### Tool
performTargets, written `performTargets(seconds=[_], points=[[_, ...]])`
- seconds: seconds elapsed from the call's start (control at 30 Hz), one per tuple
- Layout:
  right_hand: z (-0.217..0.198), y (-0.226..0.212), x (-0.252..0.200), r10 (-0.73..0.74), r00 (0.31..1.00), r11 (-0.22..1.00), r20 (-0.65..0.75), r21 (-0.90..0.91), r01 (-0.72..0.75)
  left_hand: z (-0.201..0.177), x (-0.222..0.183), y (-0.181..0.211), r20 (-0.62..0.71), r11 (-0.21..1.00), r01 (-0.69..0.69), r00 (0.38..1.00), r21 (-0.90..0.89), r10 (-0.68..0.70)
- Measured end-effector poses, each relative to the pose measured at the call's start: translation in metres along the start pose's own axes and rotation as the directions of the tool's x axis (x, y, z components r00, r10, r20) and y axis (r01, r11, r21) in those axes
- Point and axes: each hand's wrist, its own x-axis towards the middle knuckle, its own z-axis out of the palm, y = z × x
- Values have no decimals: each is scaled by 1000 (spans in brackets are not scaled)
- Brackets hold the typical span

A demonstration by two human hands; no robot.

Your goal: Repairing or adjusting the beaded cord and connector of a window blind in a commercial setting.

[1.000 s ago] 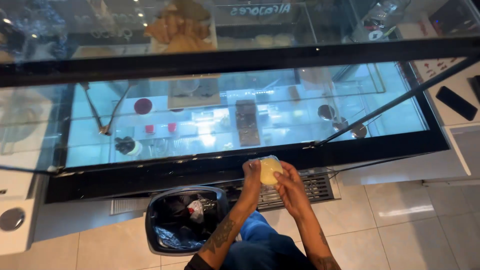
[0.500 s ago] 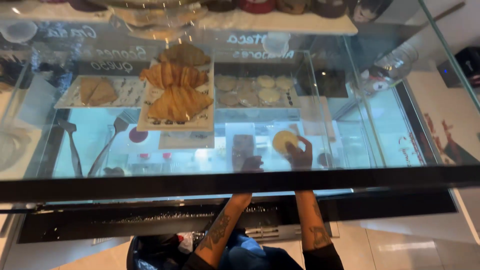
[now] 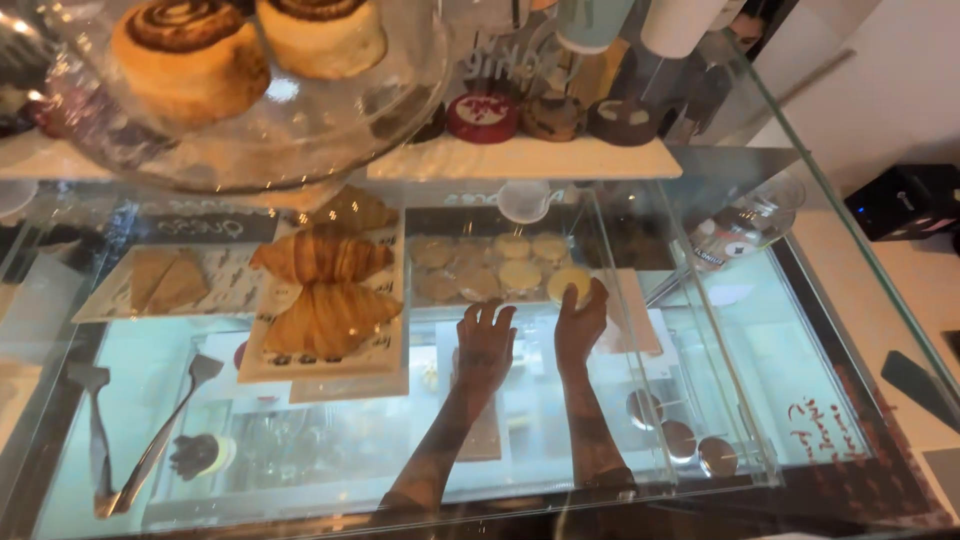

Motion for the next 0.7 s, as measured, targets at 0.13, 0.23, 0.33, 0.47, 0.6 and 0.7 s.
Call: performTargets(seconds=[0.13,0.23,0.33,0.47,0.6,0.7], points=[[0,-30,15,-86,976,919,201,-363,156,28,21,-23,-16,977,-85,996,194,90],[-8,-52,5,-194,949,780,248,-547,303,34,22,-41,-9,932,-76,996,354,85],[-5,-35,-3,-316,909,672,271,-612,416,30,22,-50,14,936,-31,1000,350,28],[7,-25,10,-375,888,677,267,-575,459,30,17,-51,9,946,-64,998,319,64],[33,-5,33,-405,866,759,294,-420,498,10,-8,-24,77,931,-42,997,363,15],[59,8,44,-436,864,771,251,-392,503,-3,-41,-17,79,948,-95,994,304,74]])
